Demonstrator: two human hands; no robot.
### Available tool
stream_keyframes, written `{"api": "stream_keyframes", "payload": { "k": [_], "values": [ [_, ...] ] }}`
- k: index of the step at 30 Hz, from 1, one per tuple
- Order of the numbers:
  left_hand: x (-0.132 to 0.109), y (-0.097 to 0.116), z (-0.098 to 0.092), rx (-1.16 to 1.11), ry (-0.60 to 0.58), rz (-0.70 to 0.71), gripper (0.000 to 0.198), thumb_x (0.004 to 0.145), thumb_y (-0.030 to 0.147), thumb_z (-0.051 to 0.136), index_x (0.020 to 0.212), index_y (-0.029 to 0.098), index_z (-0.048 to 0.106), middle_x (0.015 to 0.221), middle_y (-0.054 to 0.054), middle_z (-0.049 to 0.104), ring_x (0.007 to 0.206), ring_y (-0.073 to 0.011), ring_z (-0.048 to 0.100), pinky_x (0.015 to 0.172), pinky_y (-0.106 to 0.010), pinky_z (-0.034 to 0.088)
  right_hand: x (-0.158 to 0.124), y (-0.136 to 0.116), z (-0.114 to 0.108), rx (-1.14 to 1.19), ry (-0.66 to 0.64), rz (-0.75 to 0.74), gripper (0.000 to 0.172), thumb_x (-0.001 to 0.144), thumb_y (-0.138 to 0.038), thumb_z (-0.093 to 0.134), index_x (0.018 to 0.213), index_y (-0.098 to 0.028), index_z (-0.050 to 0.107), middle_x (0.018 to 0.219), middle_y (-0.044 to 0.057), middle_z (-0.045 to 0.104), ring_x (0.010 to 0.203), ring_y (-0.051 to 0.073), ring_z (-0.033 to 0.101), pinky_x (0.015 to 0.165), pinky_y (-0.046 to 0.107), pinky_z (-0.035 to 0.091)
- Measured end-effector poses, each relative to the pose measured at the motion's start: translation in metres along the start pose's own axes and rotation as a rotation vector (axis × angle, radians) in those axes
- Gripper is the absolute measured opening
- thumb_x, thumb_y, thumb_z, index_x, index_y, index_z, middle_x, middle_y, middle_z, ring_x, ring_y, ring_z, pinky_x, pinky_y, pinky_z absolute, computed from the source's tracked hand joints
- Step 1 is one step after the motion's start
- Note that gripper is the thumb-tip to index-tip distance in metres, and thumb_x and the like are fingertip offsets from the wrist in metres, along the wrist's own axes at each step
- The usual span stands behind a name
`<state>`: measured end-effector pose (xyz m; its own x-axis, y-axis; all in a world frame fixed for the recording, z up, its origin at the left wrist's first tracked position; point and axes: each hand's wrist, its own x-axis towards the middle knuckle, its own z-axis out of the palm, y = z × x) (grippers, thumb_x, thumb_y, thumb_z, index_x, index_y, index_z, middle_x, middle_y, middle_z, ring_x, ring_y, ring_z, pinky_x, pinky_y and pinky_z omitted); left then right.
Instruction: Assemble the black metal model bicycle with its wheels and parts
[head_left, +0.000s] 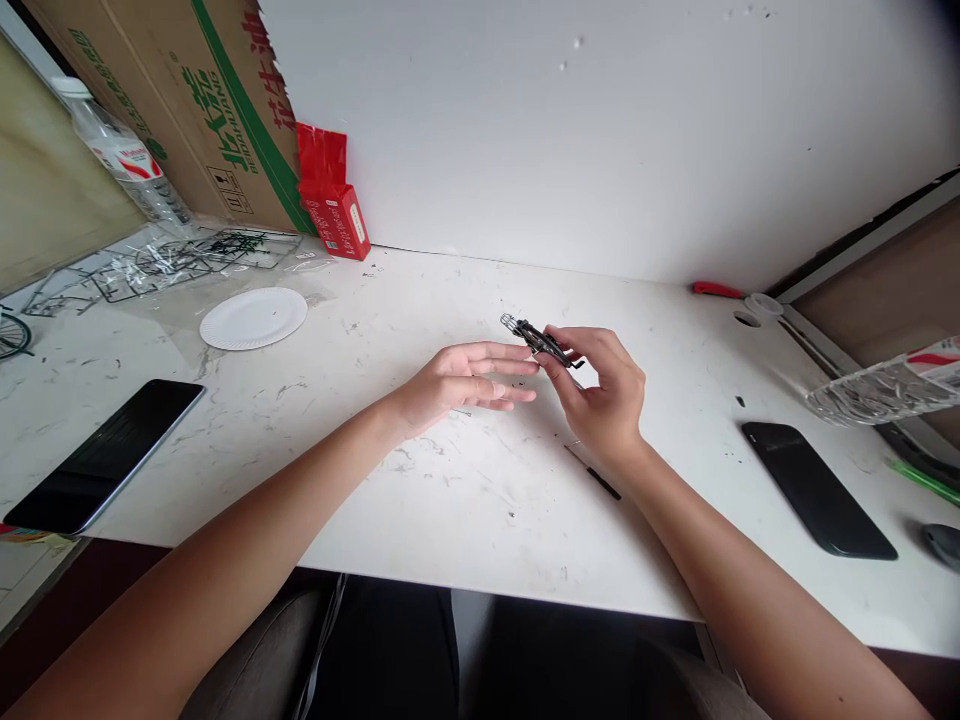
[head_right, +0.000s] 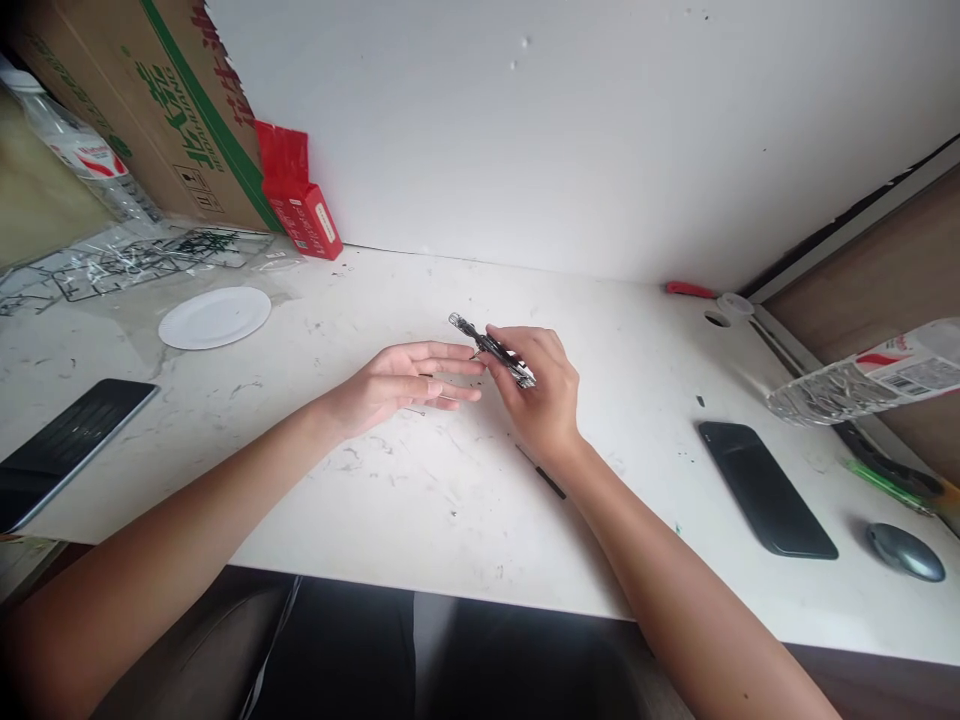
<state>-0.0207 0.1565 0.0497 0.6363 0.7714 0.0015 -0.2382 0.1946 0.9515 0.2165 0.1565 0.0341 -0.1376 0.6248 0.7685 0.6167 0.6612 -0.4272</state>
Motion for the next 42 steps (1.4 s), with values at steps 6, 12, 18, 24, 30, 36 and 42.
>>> {"api": "stream_keyframes", "payload": {
  "k": [6, 12, 18, 24, 30, 36, 42],
  "values": [
    [0.005, -0.004, -0.003, -0.079, 0.011, 0.001, 0.052, 0.090, 0.051, 0.080, 0.131, 0.019, 0.075, 0.144, -0.021, 0.071, 0.128, -0.0368, 0.072, 0.111, -0.052, 0.053, -0.004, -0.001, -0.001, 0.004, -0.028, -0.089, 0.042, 0.097, -0.016, 0.070, 0.133, -0.038, 0.073, 0.115, 0.004, 0.082, 0.103, 0.030, 0.074, 0.089, 0.055, 0.063],
    [0.010, -0.011, -0.003, -0.043, 0.093, 0.046, 0.050, 0.094, 0.056, 0.076, 0.122, 0.014, 0.077, 0.133, -0.021, 0.076, 0.127, -0.0319, 0.072, 0.113, -0.050, 0.051, -0.006, -0.005, 0.002, 0.103, -0.081, -0.125, 0.058, 0.095, -0.011, 0.071, 0.145, -0.040, 0.066, 0.118, 0.002, 0.083, 0.103, 0.028, 0.073, 0.088, 0.052, 0.064],
    [0.013, -0.020, -0.005, -0.082, 0.138, 0.058, 0.036, 0.093, 0.039, 0.079, 0.117, 0.013, 0.078, 0.127, -0.018, 0.078, 0.123, -0.0281, 0.072, 0.115, -0.047, 0.050, -0.005, -0.004, 0.002, 0.086, -0.160, -0.161, 0.055, 0.096, -0.009, 0.069, 0.142, -0.040, 0.069, 0.120, 0.001, 0.082, 0.105, 0.028, 0.072, 0.090, 0.051, 0.064],
    [0.016, -0.023, -0.005, -0.183, 0.210, 0.095, 0.023, 0.087, 0.021, 0.078, 0.108, 0.011, 0.078, 0.110, -0.015, 0.081, 0.107, -0.0270, 0.076, 0.106, -0.048, 0.055, -0.001, -0.008, 0.000, 0.140, -0.313, -0.204, 0.062, 0.094, -0.018, 0.078, 0.150, -0.038, 0.063, 0.134, 0.002, 0.077, 0.116, 0.030, 0.070, 0.101, 0.053, 0.060],
    [0.017, -0.024, -0.007, -0.190, 0.205, 0.098, 0.031, 0.087, 0.025, 0.085, 0.113, 0.012, 0.076, 0.118, -0.016, 0.078, 0.109, -0.0269, 0.076, 0.106, -0.047, 0.055, 0.000, -0.015, -0.002, 0.209, -0.280, -0.086, 0.049, 0.096, -0.027, 0.079, 0.143, -0.037, 0.068, 0.132, 0.003, 0.079, 0.120, 0.029, 0.074, 0.104, 0.052, 0.061],
    [0.019, -0.031, -0.010, -0.066, 0.270, 0.062, 0.047, 0.082, 0.031, 0.093, 0.120, 0.014, 0.073, 0.121, -0.015, 0.078, 0.108, -0.0257, 0.076, 0.111, -0.049, 0.051, -0.003, -0.012, 0.005, 0.261, -0.172, 0.036, 0.029, 0.100, -0.024, 0.074, 0.128, -0.033, 0.076, 0.121, 0.004, 0.081, 0.112, 0.027, 0.077, 0.099, 0.050, 0.064],
    [0.021, -0.035, -0.013, -0.052, 0.318, 0.088, 0.059, 0.076, 0.023, 0.095, 0.129, 0.017, 0.070, 0.117, -0.013, 0.080, 0.104, -0.0247, 0.077, 0.111, -0.051, 0.053, -0.003, -0.005, 0.009, 0.077, -0.061, -0.033, 0.013, 0.095, -0.030, 0.081, 0.108, -0.031, 0.078, 0.106, 0.005, 0.080, 0.108, 0.030, 0.070, 0.096, 0.053, 0.058]
  ]
}}
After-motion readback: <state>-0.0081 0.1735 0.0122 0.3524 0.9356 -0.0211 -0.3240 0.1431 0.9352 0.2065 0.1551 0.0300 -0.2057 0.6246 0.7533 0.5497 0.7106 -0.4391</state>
